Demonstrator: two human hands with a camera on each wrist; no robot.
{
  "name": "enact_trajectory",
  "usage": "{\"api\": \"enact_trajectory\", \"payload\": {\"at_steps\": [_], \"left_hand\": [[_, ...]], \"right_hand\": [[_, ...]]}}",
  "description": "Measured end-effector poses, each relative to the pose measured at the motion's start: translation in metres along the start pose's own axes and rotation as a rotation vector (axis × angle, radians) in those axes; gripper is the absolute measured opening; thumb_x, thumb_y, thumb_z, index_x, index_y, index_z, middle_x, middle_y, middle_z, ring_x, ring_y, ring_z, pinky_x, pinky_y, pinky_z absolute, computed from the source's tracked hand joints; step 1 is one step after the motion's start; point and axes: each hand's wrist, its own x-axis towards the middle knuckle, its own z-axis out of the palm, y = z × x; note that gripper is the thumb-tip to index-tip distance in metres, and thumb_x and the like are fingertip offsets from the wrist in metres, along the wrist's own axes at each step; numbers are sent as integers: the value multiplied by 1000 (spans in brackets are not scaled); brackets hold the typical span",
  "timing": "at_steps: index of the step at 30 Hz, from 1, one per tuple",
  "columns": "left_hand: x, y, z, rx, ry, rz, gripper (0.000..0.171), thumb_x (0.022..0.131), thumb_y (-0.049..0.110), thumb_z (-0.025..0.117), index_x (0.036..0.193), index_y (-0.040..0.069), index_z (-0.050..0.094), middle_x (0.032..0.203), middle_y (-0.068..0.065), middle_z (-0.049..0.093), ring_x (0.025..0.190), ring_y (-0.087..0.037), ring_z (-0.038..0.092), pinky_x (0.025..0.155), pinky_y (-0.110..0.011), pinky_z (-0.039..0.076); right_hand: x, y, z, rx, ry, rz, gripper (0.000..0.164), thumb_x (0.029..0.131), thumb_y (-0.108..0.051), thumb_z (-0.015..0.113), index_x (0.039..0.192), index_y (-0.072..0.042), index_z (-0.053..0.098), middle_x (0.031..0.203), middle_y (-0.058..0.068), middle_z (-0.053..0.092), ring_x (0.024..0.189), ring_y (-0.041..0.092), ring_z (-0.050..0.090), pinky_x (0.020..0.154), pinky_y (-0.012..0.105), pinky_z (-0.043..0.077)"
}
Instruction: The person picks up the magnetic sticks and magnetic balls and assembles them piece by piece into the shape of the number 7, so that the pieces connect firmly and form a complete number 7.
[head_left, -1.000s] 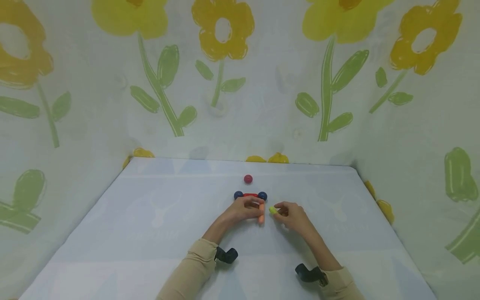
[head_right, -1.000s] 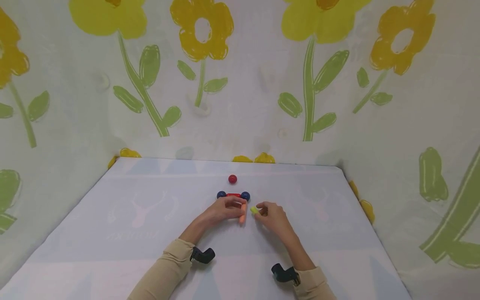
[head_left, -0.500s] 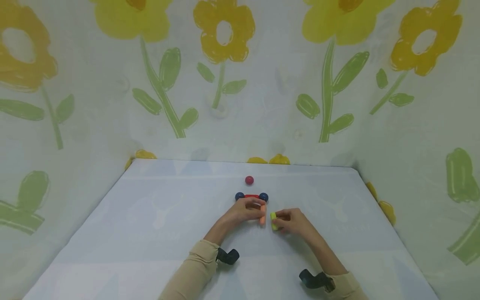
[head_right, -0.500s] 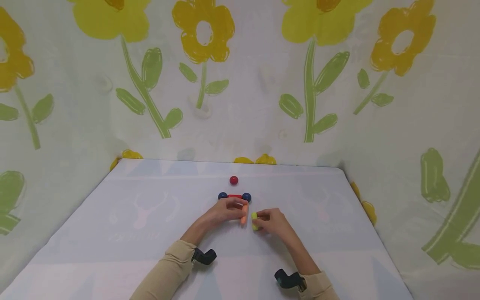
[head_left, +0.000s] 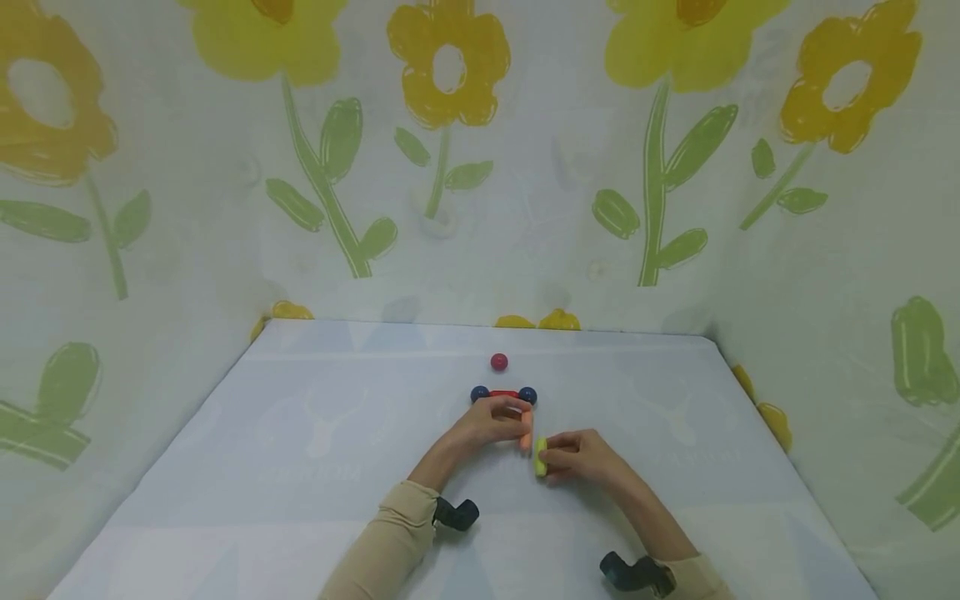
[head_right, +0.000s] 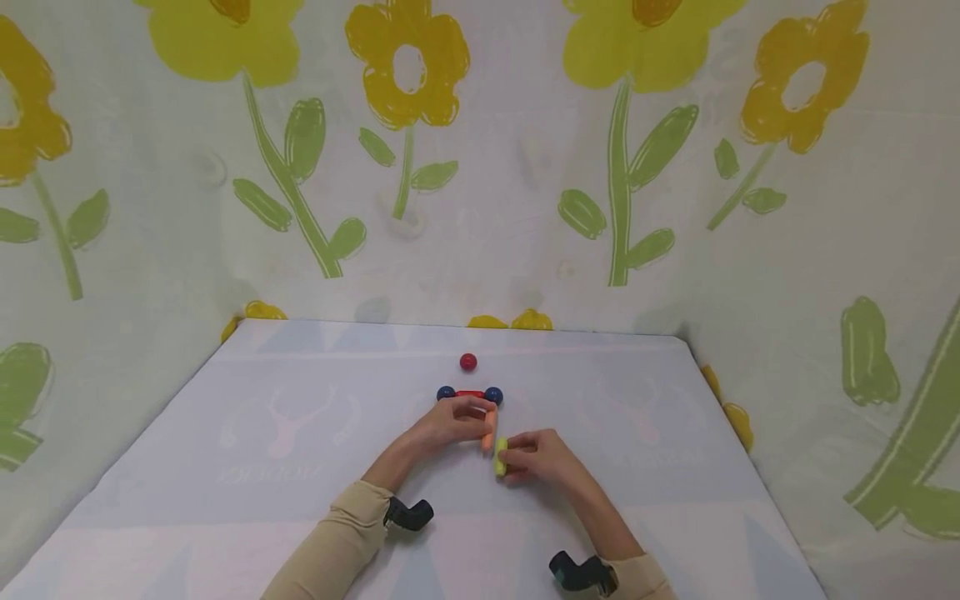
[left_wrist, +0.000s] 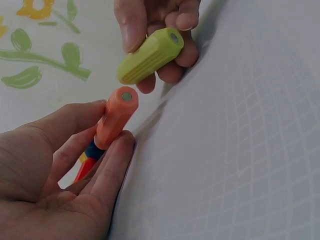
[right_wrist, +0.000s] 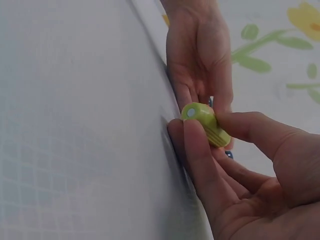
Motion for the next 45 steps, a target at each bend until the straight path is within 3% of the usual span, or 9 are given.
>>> {"api": "enact_trajectory", "payload": {"at_steps": [10,37,45], "left_hand": [[0,0,1,0,-4,0,38,85,33,76,120,22,68,115,-5,69,106,-19,62,98,-43,48],[-2,1,2,11,-2,20,38,86,32,75,121,21,68,115,-5,70,106,-18,62,98,-42,48],[-2,1,1,-23,-11,26,40,86,28,76,123,16,67,115,-6,70,106,-17,62,96,-37,50]], "right_hand": [[-1,0,11,10,-20,78,54,86,-31,75,123,5,62,96,9,74,79,18,72,73,29,60],[-5,0,16,49,-76,66,56,87,-30,74,126,7,59,98,10,74,81,18,73,74,31,60],[-6,0,11,6,-24,43,49,88,-32,73,120,2,57,86,6,73,71,16,69,69,30,59]]}}
